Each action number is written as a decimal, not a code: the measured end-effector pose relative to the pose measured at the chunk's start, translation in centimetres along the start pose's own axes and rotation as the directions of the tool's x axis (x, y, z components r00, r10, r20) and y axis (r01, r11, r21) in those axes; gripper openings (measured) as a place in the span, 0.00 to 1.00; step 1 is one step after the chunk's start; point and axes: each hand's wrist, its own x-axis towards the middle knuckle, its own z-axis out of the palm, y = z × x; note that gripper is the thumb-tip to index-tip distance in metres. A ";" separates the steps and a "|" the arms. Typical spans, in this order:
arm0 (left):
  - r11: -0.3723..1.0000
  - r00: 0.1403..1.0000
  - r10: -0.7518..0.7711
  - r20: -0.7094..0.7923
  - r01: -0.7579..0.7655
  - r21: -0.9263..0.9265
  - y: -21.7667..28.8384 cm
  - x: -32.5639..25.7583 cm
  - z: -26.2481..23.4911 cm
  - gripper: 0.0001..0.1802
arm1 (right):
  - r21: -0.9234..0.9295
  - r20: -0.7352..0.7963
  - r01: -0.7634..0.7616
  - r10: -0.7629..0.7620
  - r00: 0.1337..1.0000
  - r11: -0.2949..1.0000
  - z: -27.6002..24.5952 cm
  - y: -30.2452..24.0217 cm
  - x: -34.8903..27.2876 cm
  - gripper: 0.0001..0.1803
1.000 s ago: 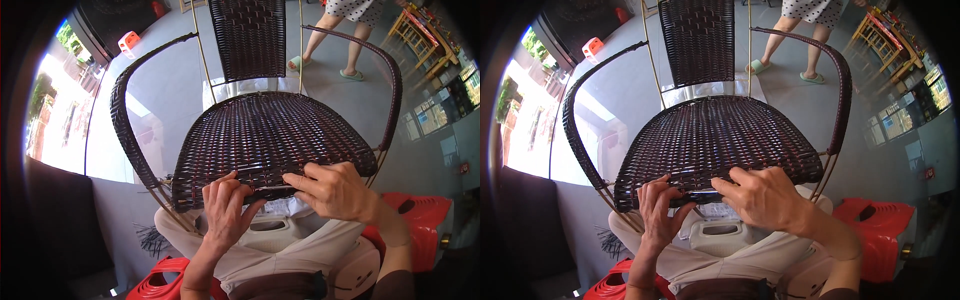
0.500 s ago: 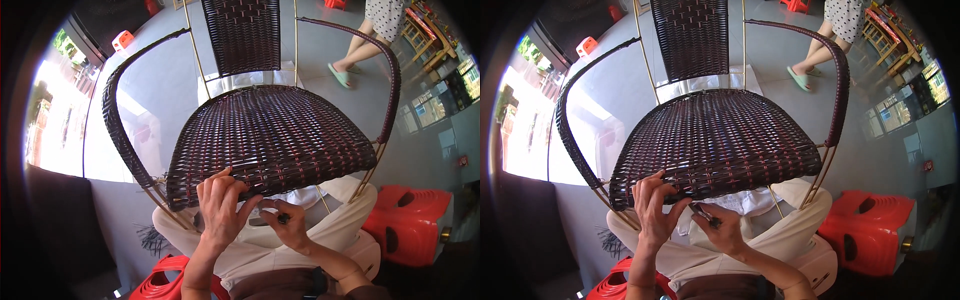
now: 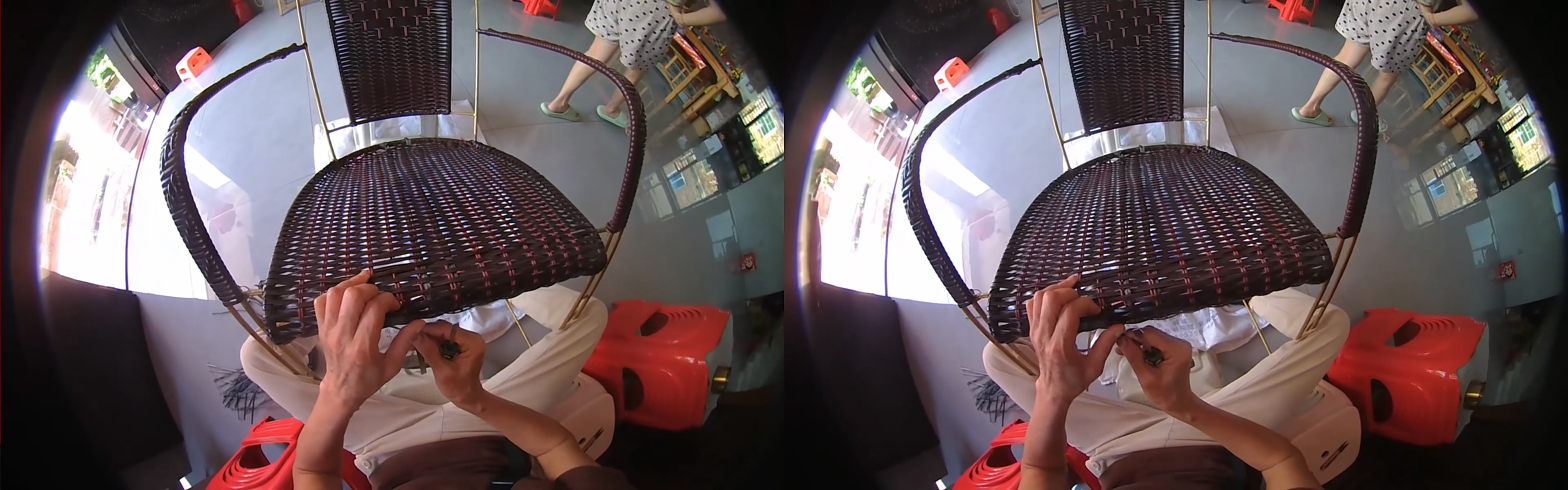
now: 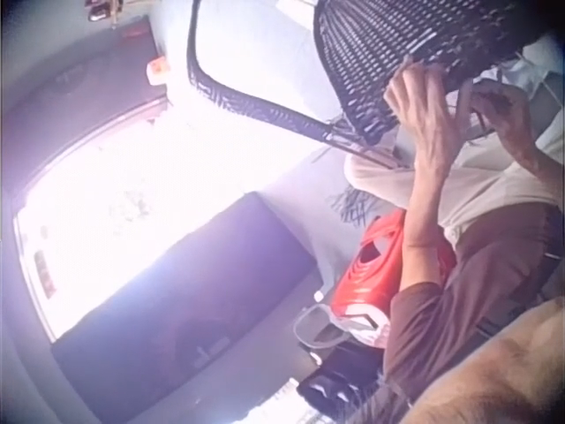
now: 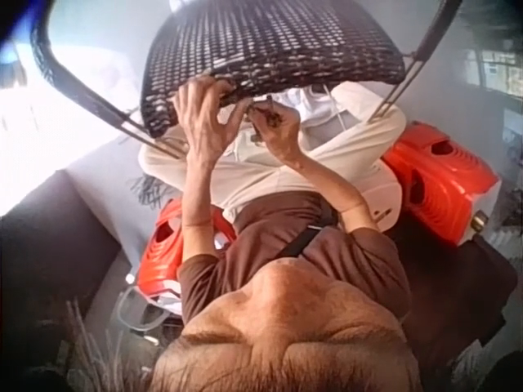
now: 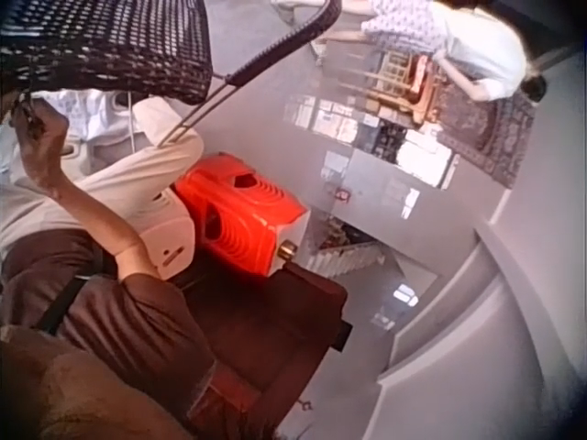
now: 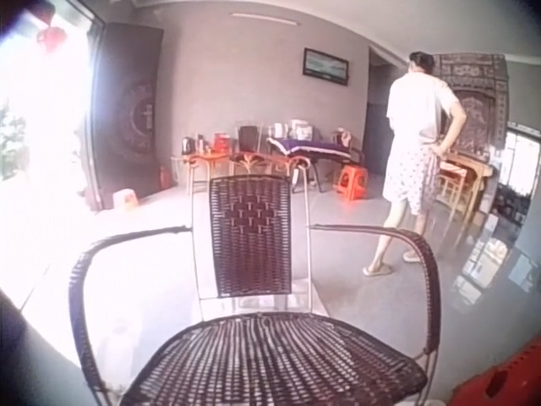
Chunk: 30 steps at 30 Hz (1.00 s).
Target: The person weaves plastic strips onto the seat and frame of a brown wicker chair by hand and using a tool.
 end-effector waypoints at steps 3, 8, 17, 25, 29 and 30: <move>1.000 1.000 -0.010 0.014 0.010 -0.010 0.2 0.1 -0.2 0.18 | -0.048 0.034 -0.035 0.036 0.999 0.998 -0.1 -0.4 0.0 0.05; 1.000 0.999 -0.022 0.025 0.022 -0.019 0.3 0.3 -0.4 0.16 | 0.005 -0.017 0.054 -0.054 0.998 0.999 0.6 -0.1 0.2 0.04; 1.000 1.000 -0.001 0.023 0.001 -0.010 0.3 0.3 -0.4 0.18 | -0.063 -0.018 0.047 -0.048 0.999 0.997 0.6 0.5 0.1 0.02; 1.000 1.000 -0.004 0.029 0.005 -0.015 0.3 0.3 -0.4 0.18 | -0.015 -0.061 0.089 -0.090 0.994 0.996 1.2 -0.2 0.1 0.04; 1.000 1.000 -0.023 0.010 0.023 -0.009 0.3 0.3 -0.2 0.15 | -0.023 -0.106 0.018 -0.021 0.994 1.000 1.2 -0.2 -0.1 0.03; 1.000 1.000 -0.019 0.008 0.019 -0.007 0.3 0.3 -0.2 0.15 | -0.022 -0.107 0.019 -0.021 0.994 1.000 1.4 -0.4 0.0 0.03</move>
